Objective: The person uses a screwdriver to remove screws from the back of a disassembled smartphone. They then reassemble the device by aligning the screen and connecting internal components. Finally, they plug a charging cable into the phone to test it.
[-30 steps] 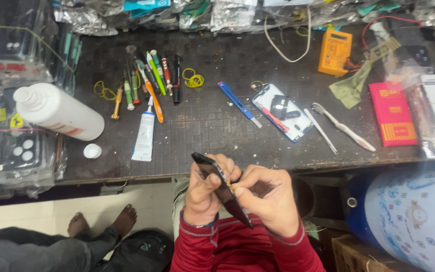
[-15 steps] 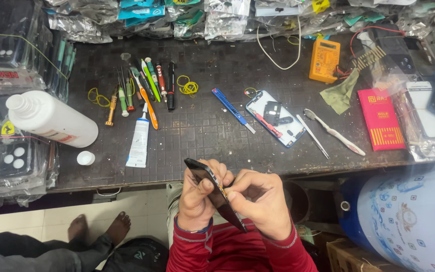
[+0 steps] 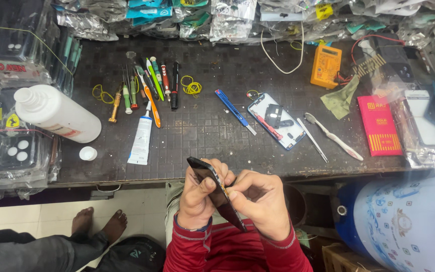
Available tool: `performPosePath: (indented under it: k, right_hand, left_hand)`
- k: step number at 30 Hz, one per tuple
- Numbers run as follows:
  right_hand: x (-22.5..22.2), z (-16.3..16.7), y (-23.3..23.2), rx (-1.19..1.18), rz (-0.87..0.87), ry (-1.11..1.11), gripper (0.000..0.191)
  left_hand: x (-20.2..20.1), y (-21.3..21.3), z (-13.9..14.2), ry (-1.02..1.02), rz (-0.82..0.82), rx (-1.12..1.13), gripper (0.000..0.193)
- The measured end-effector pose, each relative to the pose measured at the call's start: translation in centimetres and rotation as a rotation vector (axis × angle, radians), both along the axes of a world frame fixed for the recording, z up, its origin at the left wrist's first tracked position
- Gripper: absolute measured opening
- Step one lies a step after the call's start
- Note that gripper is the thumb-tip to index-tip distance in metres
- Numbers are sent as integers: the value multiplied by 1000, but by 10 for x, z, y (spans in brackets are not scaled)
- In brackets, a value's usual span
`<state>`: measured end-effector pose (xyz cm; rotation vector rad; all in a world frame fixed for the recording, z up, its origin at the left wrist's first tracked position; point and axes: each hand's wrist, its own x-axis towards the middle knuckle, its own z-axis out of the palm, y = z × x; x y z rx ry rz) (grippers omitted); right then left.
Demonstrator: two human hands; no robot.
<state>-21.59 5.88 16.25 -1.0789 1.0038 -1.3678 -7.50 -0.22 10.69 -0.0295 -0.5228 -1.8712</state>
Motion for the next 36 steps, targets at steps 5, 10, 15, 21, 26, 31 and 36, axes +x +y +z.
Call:
performPosePath:
  k: [5, 10, 15, 21, 26, 31, 36]
  right_hand:
    - [1, -1, 0, 9, -2, -16, 2]
    - [1, 0, 0, -7, 7, -12, 2]
    - [1, 1, -1, 6, 4, 6, 3]
    - [1, 0, -2, 6, -2, 16, 2]
    - [1, 0, -1, 6, -1, 26, 3]
    - [1, 0, -3, 8, -6, 10, 2]
    - [1, 0, -4, 4, -6, -3, 3]
  left_hand:
    - [0, 0, 0, 4, 9, 5, 26]
    - [0, 0, -1, 1, 8, 6, 26]
    - [1, 0, -1, -11, 13, 8, 25]
    - [1, 1, 0, -16, 2, 17, 26]
    - [1, -1, 0, -24, 17, 10, 26]
    - [2, -1, 2, -29, 9, 19, 26]
    - [3, -3, 6, -40, 17, 15, 26]
